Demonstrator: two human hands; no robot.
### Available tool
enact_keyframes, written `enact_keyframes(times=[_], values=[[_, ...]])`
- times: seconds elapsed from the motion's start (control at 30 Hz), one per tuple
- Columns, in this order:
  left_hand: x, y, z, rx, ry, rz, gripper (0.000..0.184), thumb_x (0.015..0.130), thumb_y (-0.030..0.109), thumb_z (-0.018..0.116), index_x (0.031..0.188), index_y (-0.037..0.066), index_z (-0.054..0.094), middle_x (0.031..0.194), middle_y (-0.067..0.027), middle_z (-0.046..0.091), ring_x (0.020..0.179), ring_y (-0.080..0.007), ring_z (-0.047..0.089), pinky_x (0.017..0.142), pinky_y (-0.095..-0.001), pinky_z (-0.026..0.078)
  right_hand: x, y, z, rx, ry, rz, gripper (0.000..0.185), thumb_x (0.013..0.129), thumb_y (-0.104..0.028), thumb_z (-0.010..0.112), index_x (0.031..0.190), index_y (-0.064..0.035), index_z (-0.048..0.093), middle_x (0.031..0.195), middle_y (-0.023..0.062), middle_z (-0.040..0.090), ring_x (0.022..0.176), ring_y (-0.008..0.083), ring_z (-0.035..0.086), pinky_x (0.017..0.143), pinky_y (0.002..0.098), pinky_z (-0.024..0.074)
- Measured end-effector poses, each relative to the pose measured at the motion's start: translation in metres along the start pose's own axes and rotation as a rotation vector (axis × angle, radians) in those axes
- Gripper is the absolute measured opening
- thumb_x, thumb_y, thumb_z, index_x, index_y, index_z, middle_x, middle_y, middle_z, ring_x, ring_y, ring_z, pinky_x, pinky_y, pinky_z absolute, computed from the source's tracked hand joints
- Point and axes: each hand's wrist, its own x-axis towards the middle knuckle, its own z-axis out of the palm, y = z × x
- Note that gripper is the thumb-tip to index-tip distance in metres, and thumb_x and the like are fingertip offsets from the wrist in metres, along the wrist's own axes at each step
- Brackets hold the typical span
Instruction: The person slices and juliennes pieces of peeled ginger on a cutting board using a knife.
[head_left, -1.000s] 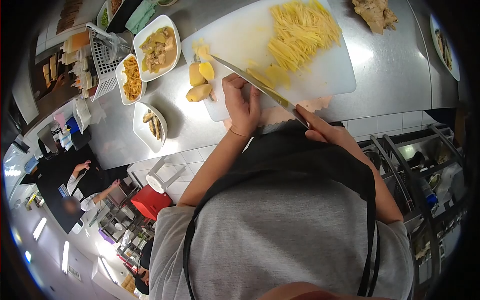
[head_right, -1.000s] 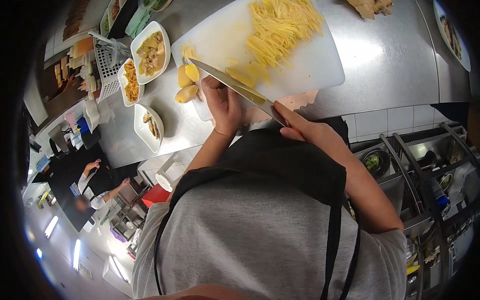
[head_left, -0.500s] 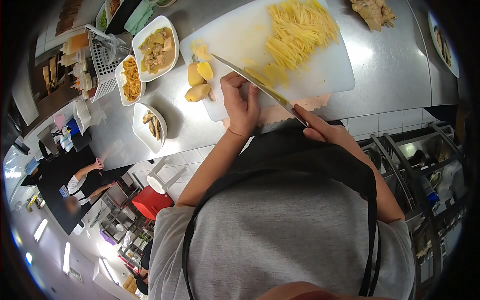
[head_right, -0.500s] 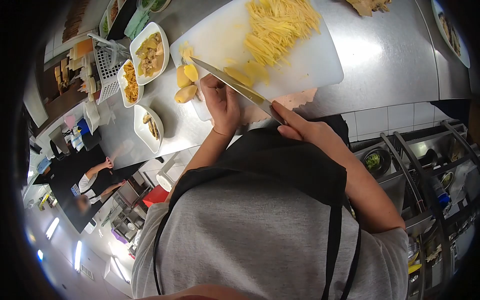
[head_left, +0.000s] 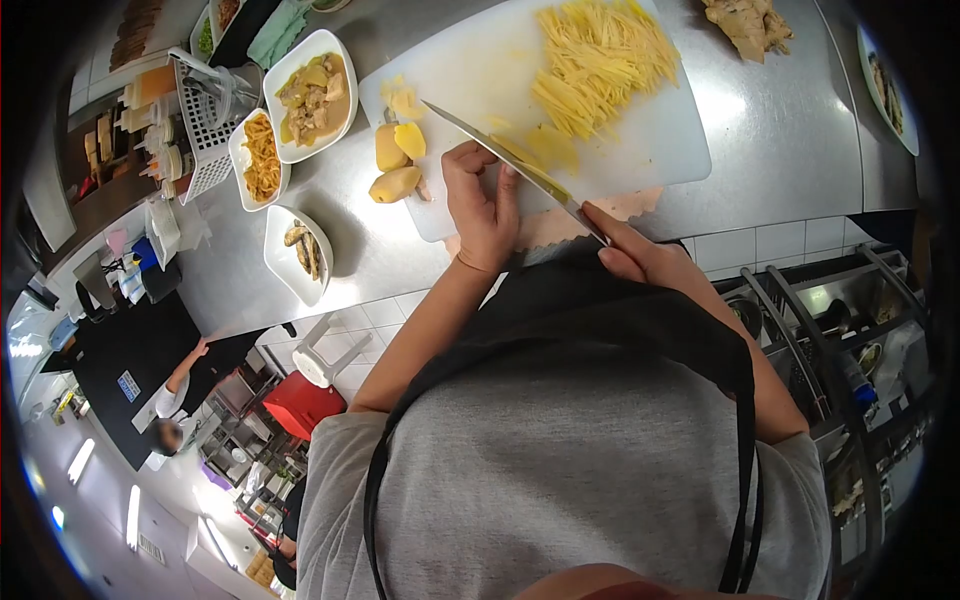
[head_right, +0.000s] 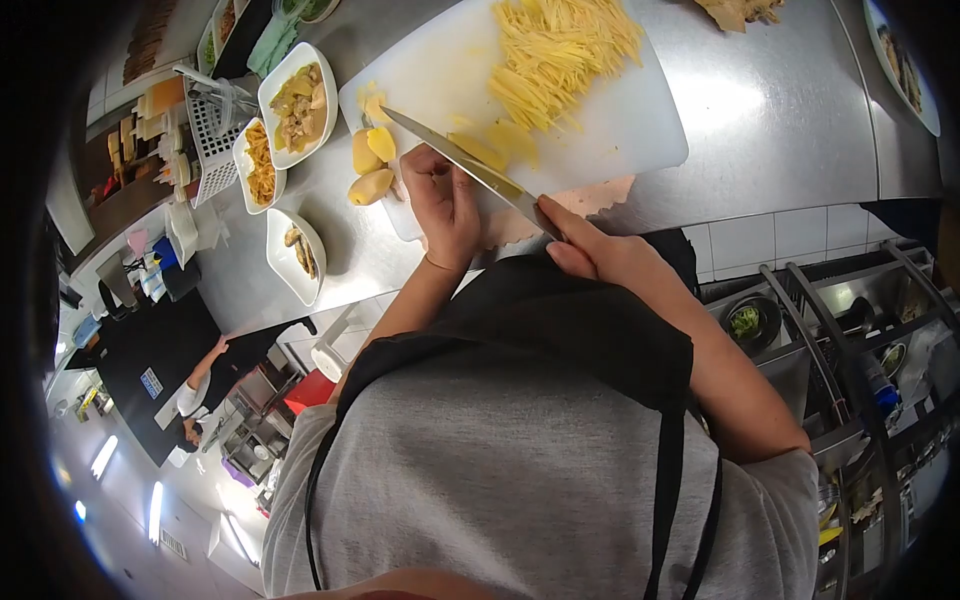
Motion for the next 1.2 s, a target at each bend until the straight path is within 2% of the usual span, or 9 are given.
enact_keyframes(times=[0.2,0.27,0.4,0.47,0.57,0.8,0.87,0.93,1.2], values=[[0.000,0.000,0.001,0.009,0.008,0.002,0.020,0.085,0.006,0.063,0.098,0.001,0.049,0.100,-0.0154,0.052,0.092,-0.0281,0.051,0.082,-0.0346,0.042,0.012,0.011,0.004,-0.050,-0.009,-0.022,0.046,0.098,-0.037,0.043,0.137,-0.0130,0.041,0.099,0.0226,0.063,0.087,0.0375,0.064,0.077,0.0382,0.0492],[0.001,0.001,0.000,0.021,0.005,0.004,0.020,0.085,0.006,0.064,0.098,0.001,0.049,0.099,-0.0154,0.052,0.092,-0.0281,0.052,0.082,-0.0346,0.042,0.012,0.001,-0.005,0.035,-0.102,0.067,0.050,0.098,-0.040,0.040,0.140,-0.0123,0.040,0.124,0.0131,0.058,0.112,0.0303,0.058,0.096,0.0310,0.0419],[0.001,0.003,0.000,0.024,0.001,0.005,0.021,0.084,0.006,0.065,0.097,0.001,0.049,0.099,-0.0155,0.052,0.091,-0.0283,0.052,0.080,-0.0345,0.043,0.010,-0.002,-0.010,0.007,-0.123,0.120,0.050,0.098,-0.041,0.040,0.140,-0.0121,0.040,0.125,0.0140,0.058,0.114,0.0307,0.057,0.096,0.0313,0.0419],[0.000,0.001,-0.001,0.015,0.006,-0.004,0.021,0.084,0.005,0.065,0.097,0.001,0.049,0.098,-0.0155,0.052,0.090,-0.0283,0.052,0.080,-0.0344,0.043,0.006,0.004,-0.006,-0.014,-0.001,-0.055,0.046,0.098,-0.038,0.042,0.135,-0.0111,0.043,0.104,0.0217,0.063,0.095,0.0377,0.063,0.081,0.0375,0.0486],[-0.001,0.000,0.001,-0.006,0.020,-0.013,0.022,0.083,0.005,0.065,0.097,0.001,0.049,0.098,-0.0155,0.052,0.090,-0.0283,0.052,0.079,-0.0345,0.043,0.004,-0.015,-0.021,0.017,-0.140,0.123,0.048,0.099,-0.038,0.041,0.139,-0.0111,0.041,0.123,0.0173,0.058,0.115,0.0319,0.056,0.098,0.0312,0.0399],[0.002,0.003,0.001,0.026,0.026,0.021,0.023,0.082,0.006,0.066,0.097,0.001,0.050,0.097,-0.0157,0.053,0.089,-0.0286,0.052,0.078,-0.0347,0.044,0.011,-0.010,-0.019,-0.015,-0.164,0.182,0.048,0.099,-0.036,0.041,0.139,-0.0098,0.041,0.125,0.0178,0.057,0.119,0.0300,0.053,0.100,0.0308,0.0373],[0.001,0.001,-0.001,0.035,0.028,0.018,0.023,0.082,0.006,0.066,0.097,0.001,0.050,0.097,-0.0158,0.053,0.089,-0.0286,0.052,0.077,-0.0348,0.044,0.005,0.000,-0.014,0.012,-0.048,0.004,0.042,0.098,-0.032,0.044,0.134,-0.0100,0.046,0.112,0.0205,0.061,0.103,0.0386,0.059,0.089,0.0363,0.0460],[0.001,-0.002,0.002,-0.006,0.028,0.038,0.017,0.088,0.009,0.061,0.099,0.002,0.049,0.098,-0.0107,0.049,0.083,-0.0165,0.045,0.077,-0.0286,0.040,0.016,0.007,-0.011,-0.001,-0.045,-0.024,0.043,0.098,-0.032,0.045,0.134,-0.0097,0.045,0.114,0.0207,0.060,0.104,0.0373,0.059,0.090,0.0359,0.0453],[0.001,0.000,0.001,0.035,0.035,0.068,0.020,0.087,0.011,0.064,0.099,0.003,0.050,0.098,-0.0108,0.051,0.080,-0.0187,0.047,0.073,-0.0297,0.042,0.023,0.012,-0.007,-0.048,-0.084,0.018,0.044,0.098,-0.032,0.044,0.134,-0.0076,0.046,0.122,0.0202,0.057,0.114,0.0331,0.055,0.096,0.0347,0.0422]])
